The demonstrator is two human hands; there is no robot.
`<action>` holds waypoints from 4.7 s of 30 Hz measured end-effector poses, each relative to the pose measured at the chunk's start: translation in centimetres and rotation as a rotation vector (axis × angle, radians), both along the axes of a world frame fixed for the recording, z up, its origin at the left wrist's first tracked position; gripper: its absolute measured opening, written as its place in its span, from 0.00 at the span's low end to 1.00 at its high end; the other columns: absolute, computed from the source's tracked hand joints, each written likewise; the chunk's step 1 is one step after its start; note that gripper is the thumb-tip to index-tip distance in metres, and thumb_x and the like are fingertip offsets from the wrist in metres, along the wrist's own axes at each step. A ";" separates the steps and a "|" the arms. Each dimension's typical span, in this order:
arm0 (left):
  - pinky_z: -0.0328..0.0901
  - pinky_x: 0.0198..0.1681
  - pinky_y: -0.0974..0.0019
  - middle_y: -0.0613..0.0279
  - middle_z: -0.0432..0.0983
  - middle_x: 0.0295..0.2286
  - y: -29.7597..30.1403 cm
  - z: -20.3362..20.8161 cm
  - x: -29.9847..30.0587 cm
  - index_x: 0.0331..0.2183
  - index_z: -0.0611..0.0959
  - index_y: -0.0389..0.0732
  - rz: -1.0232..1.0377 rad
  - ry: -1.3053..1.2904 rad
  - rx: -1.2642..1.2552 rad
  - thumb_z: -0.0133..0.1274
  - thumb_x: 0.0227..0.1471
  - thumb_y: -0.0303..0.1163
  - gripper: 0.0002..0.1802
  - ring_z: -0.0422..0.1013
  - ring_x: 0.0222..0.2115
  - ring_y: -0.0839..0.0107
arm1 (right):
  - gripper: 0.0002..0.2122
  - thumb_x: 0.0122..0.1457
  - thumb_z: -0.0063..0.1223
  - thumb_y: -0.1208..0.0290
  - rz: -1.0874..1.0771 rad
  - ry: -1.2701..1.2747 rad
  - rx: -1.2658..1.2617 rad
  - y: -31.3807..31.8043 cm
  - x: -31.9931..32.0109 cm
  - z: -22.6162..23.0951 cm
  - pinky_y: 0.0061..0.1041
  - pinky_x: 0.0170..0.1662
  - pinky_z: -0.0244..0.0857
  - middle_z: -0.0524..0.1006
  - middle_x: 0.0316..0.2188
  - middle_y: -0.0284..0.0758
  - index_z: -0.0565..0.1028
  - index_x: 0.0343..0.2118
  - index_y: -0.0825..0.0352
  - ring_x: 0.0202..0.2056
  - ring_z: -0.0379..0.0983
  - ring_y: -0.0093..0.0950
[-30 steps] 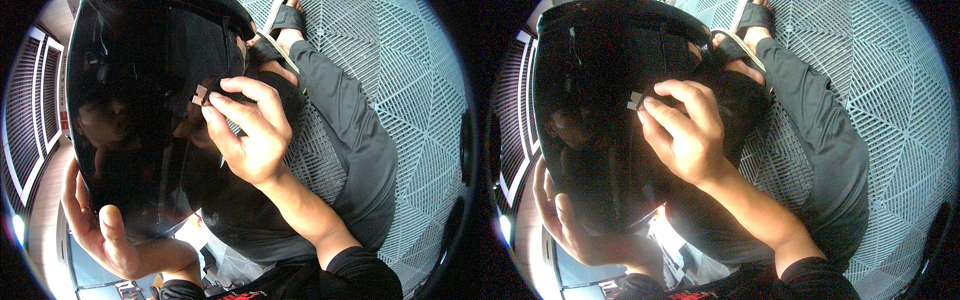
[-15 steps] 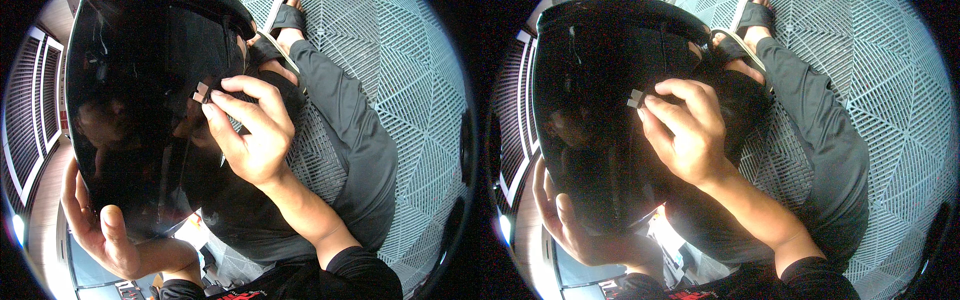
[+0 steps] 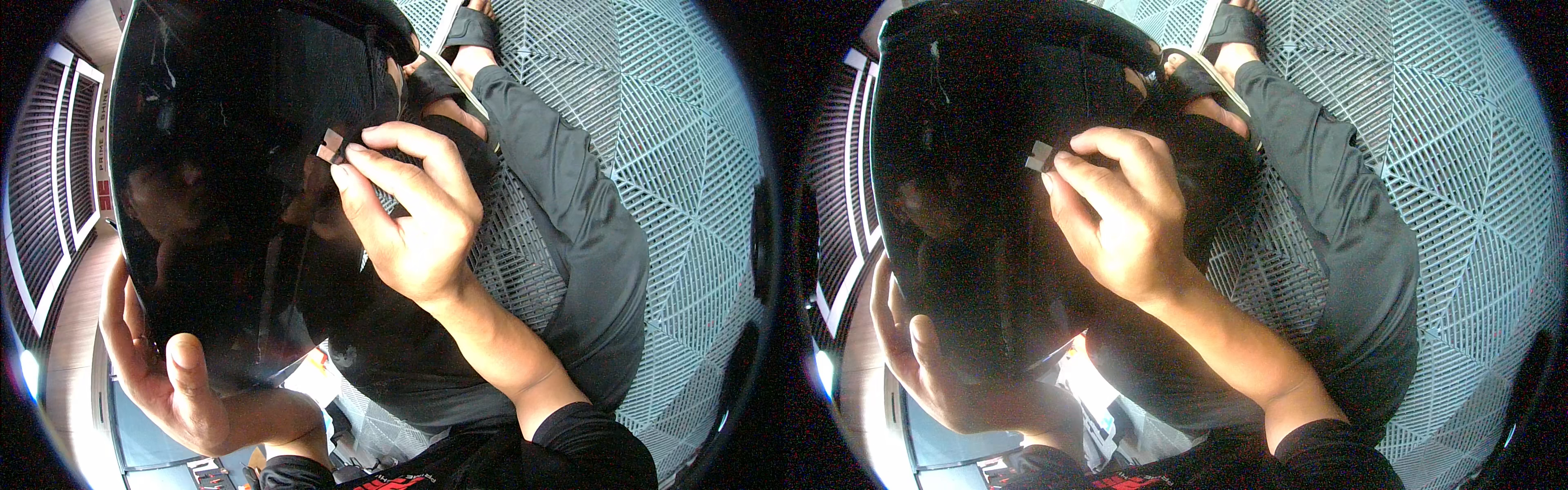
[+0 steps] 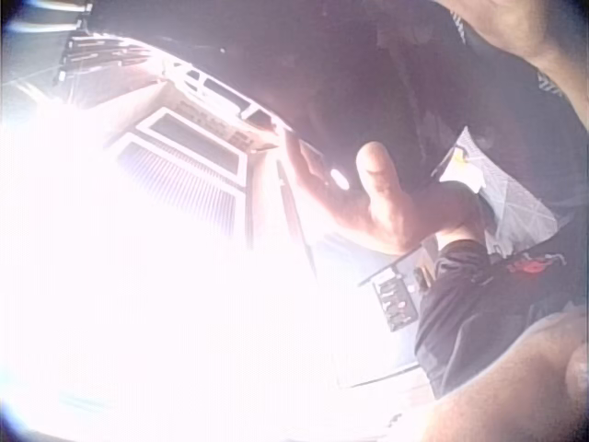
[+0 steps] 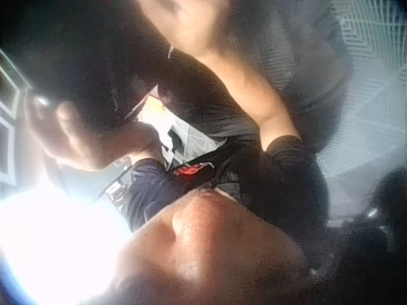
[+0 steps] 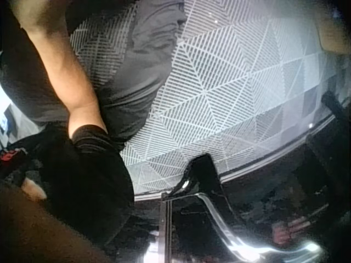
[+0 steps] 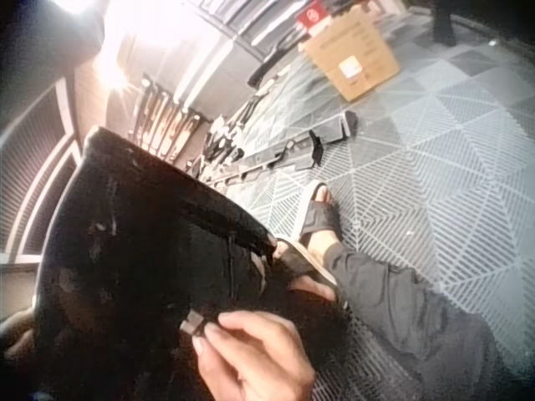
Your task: The person sits on the floor and applies small pieces of adhesive tape to the edge of a black car part. They peel backing from the tape, position it along the edge, and press it down to secure it.
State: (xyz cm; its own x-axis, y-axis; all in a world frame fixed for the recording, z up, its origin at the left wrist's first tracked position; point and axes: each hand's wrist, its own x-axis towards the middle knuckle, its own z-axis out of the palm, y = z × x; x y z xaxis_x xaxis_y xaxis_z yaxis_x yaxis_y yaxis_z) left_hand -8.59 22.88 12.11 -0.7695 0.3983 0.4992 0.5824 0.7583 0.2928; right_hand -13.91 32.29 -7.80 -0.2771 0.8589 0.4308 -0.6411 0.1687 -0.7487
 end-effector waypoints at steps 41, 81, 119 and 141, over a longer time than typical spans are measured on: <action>0.61 0.62 0.57 0.36 0.73 0.54 -0.1 0.0 0.0 0.62 0.64 0.23 -0.020 -0.014 -0.011 0.63 0.54 0.58 0.53 0.72 0.55 0.53 | 0.07 0.51 0.69 0.82 -0.012 -0.017 -0.030 0.4 -0.3 0.2 0.28 0.40 0.74 0.81 0.36 0.41 0.83 0.33 0.74 0.35 0.80 0.33; 0.61 0.63 0.56 0.34 0.74 0.52 -0.2 -0.2 -0.3 0.59 0.67 0.19 -0.040 0.030 0.030 0.62 0.54 0.55 0.50 0.72 0.55 0.51 | 0.10 0.48 0.72 0.80 -0.008 -0.008 -0.057 1.0 -0.3 0.0 0.27 0.41 0.74 0.82 0.36 0.40 0.83 0.35 0.71 0.36 0.80 0.33; 0.72 0.52 0.59 0.32 0.78 0.43 -1.7 -0.2 0.1 0.41 0.78 0.20 -0.124 0.682 0.043 0.48 0.59 0.25 0.15 0.78 0.42 0.49 | 0.07 0.66 0.54 0.79 -0.074 0.147 -0.384 2.9 1.8 -3.2 0.25 0.35 0.76 0.81 0.34 0.44 0.75 0.43 0.77 0.30 0.78 0.27; 0.61 0.63 0.56 0.43 0.71 0.57 2.0 -1.9 -1.7 0.63 0.68 0.33 0.064 0.408 -0.152 0.64 0.55 0.31 0.38 0.69 0.59 0.56 | 0.08 0.63 0.60 0.81 0.410 0.340 -0.674 4.3 -2.6 -4.5 0.19 0.46 0.73 0.82 0.40 0.37 0.78 0.44 0.74 0.40 0.79 0.22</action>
State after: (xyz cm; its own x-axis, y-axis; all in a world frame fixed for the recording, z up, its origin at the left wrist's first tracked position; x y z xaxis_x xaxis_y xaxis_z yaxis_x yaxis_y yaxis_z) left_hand -10.34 24.88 10.24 -0.5471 0.4487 0.7067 0.5776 0.8134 -0.0693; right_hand -16.53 36.62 -12.34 -0.5696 0.8217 -0.0198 -0.7621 -0.5370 -0.3618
